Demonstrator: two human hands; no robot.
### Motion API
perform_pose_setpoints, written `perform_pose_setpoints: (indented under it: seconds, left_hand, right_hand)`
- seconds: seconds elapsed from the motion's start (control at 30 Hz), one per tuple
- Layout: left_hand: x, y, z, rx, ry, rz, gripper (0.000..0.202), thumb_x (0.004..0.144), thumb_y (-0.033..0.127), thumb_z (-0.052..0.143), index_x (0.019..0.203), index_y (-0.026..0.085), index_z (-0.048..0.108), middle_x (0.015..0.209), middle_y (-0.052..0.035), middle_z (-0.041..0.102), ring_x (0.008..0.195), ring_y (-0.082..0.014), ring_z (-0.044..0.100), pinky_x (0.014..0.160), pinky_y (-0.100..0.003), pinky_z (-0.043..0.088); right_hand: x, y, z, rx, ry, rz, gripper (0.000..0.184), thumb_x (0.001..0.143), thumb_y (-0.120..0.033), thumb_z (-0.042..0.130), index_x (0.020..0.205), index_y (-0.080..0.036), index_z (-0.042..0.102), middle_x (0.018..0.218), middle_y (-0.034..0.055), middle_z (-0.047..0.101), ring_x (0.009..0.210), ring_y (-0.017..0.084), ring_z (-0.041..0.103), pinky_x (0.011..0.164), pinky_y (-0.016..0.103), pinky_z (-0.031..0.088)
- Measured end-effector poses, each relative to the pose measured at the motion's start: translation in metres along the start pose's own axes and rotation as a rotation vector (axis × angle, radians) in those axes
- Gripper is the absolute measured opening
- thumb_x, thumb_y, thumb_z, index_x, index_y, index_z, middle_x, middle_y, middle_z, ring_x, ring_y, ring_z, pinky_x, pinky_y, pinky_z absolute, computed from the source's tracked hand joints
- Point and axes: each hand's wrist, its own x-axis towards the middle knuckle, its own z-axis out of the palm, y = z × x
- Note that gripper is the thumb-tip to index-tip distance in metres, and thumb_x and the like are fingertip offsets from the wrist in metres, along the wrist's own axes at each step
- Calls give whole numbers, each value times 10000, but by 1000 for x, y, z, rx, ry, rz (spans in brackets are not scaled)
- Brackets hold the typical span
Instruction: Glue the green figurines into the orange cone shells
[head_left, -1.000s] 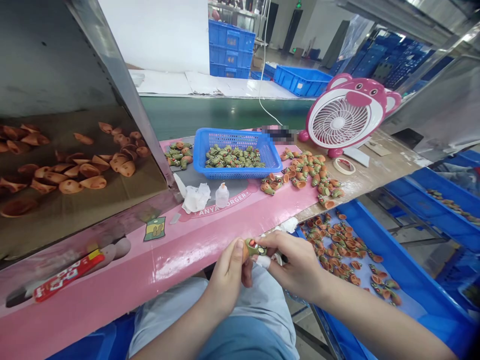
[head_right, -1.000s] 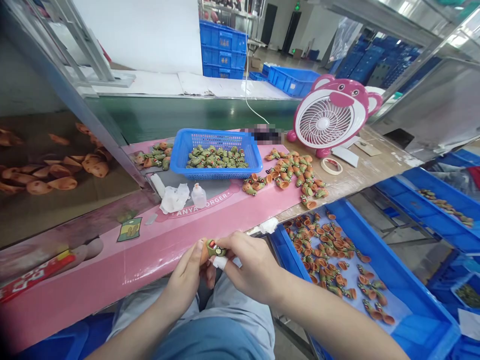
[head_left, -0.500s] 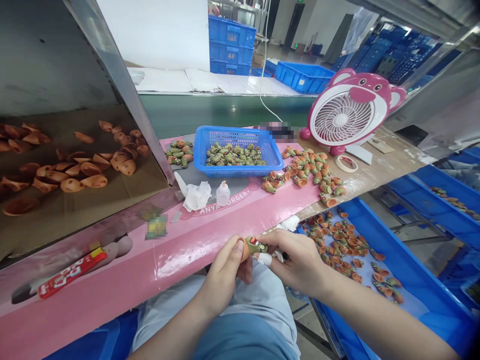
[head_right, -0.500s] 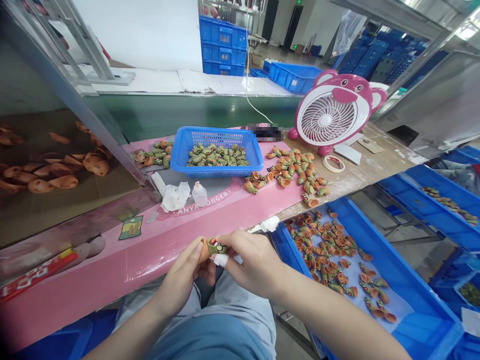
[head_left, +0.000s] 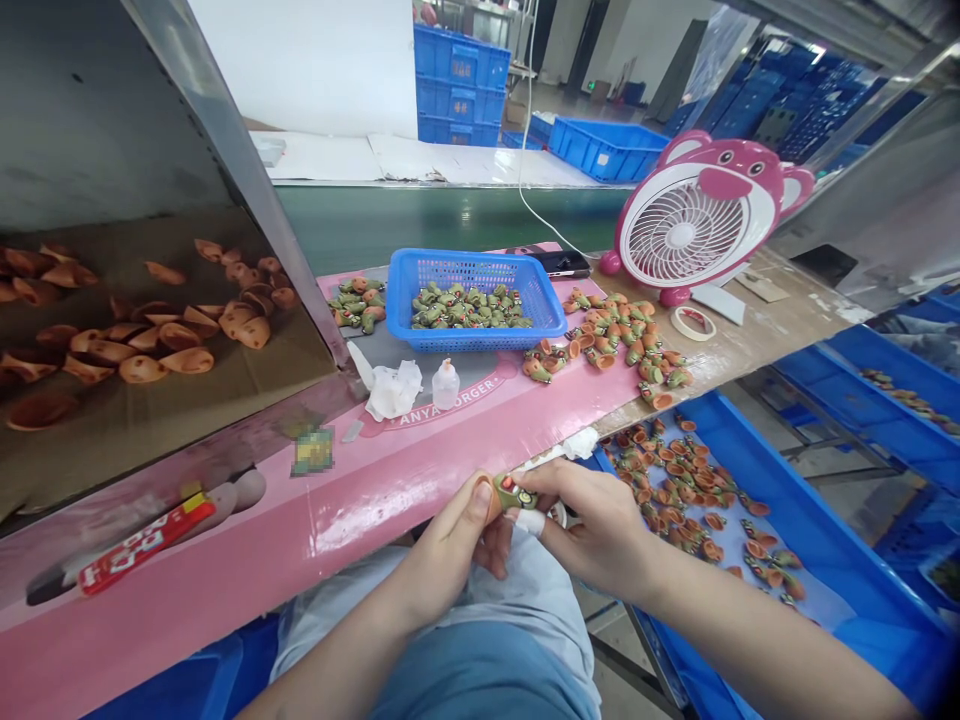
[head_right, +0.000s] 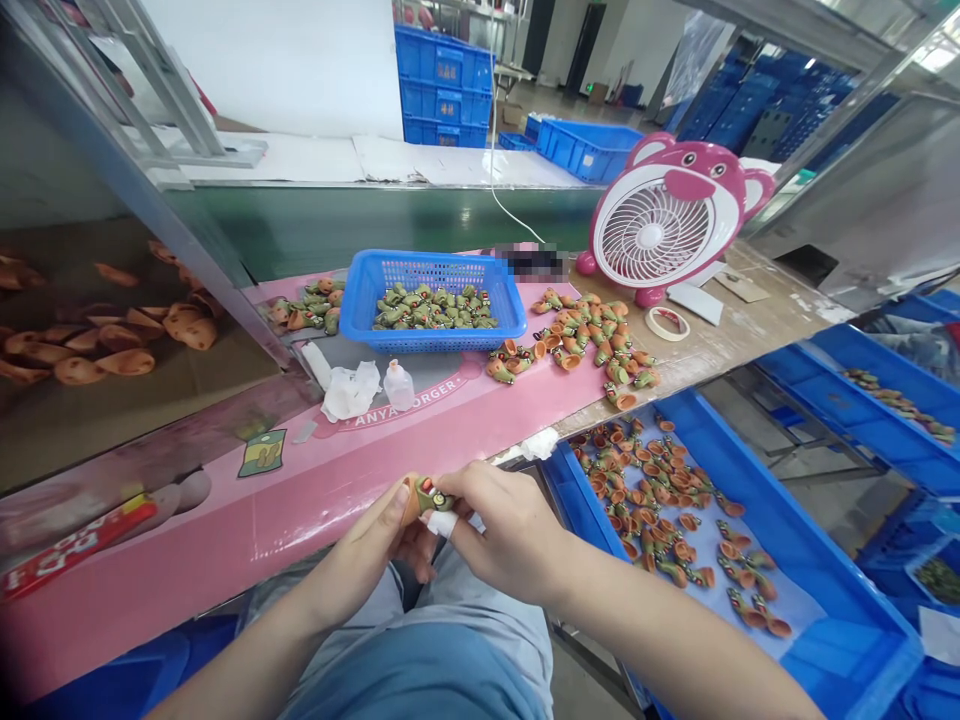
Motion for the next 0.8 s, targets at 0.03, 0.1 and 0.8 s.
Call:
perform_pose_setpoints:
  seconds: [0.03,0.1,0.8]
  left_hand:
    - [0,1,-1,7,-3,8,398,866,494,217,791,172,437,655,30,456,571,-97,487,575,-255,400]
    - [-1,3,-4,19,-22,40,376,870,480,235,780,174,433,682,25,461,609,-99,489,611,-259,400]
    - [-34,0,-4,467,198,924,291,751,327,592,1001,185,555,830,-36,507,748,-141,497,621,-269,455]
  right_hand:
    - [-1,0,0,2,-3,-14,212,729,-152,591,937,-150,548,666,2,592,563,67,541,531,154,453]
    - [-4,1,0,4,-4,-67,248,718,-113,589,961,-140,544,716,26,616,625,86,570,569,171,473]
    - [-4,-38,-20,84,37,-263,156,797,-119,467,677,-184,542,719,43,624,615,87,609,591,191,553]
